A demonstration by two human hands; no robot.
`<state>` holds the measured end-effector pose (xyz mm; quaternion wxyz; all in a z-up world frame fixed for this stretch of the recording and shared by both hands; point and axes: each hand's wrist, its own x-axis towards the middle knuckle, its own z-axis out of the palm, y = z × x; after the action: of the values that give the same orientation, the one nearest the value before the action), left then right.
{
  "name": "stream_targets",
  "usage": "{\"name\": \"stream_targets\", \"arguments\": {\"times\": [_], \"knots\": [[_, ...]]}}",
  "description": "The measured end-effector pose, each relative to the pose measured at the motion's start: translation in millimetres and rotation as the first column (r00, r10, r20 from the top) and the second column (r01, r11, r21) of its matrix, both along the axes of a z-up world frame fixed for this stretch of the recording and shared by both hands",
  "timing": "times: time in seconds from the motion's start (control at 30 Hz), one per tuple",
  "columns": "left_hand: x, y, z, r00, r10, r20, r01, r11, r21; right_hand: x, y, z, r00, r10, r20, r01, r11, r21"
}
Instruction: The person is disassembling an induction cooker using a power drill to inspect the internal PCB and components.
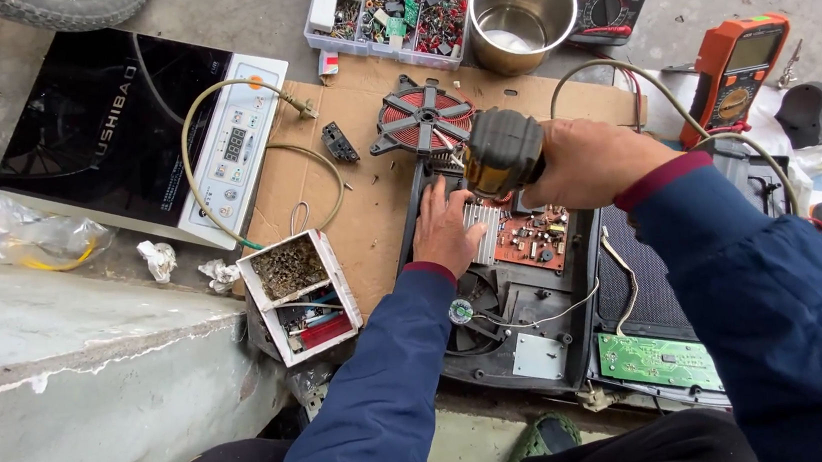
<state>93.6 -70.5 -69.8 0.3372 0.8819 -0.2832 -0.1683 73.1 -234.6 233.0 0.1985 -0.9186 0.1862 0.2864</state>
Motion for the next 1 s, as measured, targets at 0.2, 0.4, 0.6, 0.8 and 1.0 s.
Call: {"name": "stream_targets", "arguments": {"times": [0.2,0.4,0.6,0.8,1.0], "knots": [[8.3,-3.9,-2.5,0.993,-0.062,-0.104,0.075,0.99,0.118,0.2,6.5,-16.6,1.0,0.029,0.003,-0.029,0.993,-0.11],[14.6,-6.9,-5.2,0.986,-0.082,-0.148,0.104,0.983,0.149,1.8,18.5,-5.5,0.998,-0.062,-0.014,0.06,0.994,-0.088],[17.4,-6.2,4.4,0.982,-0.099,-0.162,0.125,0.98,0.158,2.0,21.1,-8.3,0.994,-0.104,-0.014,0.102,0.992,-0.079],[21.0,-12.2,-11.2,0.982,-0.113,-0.149,0.139,0.974,0.176,-1.1,15.6,-18.5,0.99,-0.138,0.017,0.138,0.989,-0.059],[22.0,-13.5,-6.9,0.98,-0.118,-0.16,0.149,0.969,0.199,-2.1,17.2,-6.1,0.987,-0.157,0.037,0.158,0.987,-0.032]]}}
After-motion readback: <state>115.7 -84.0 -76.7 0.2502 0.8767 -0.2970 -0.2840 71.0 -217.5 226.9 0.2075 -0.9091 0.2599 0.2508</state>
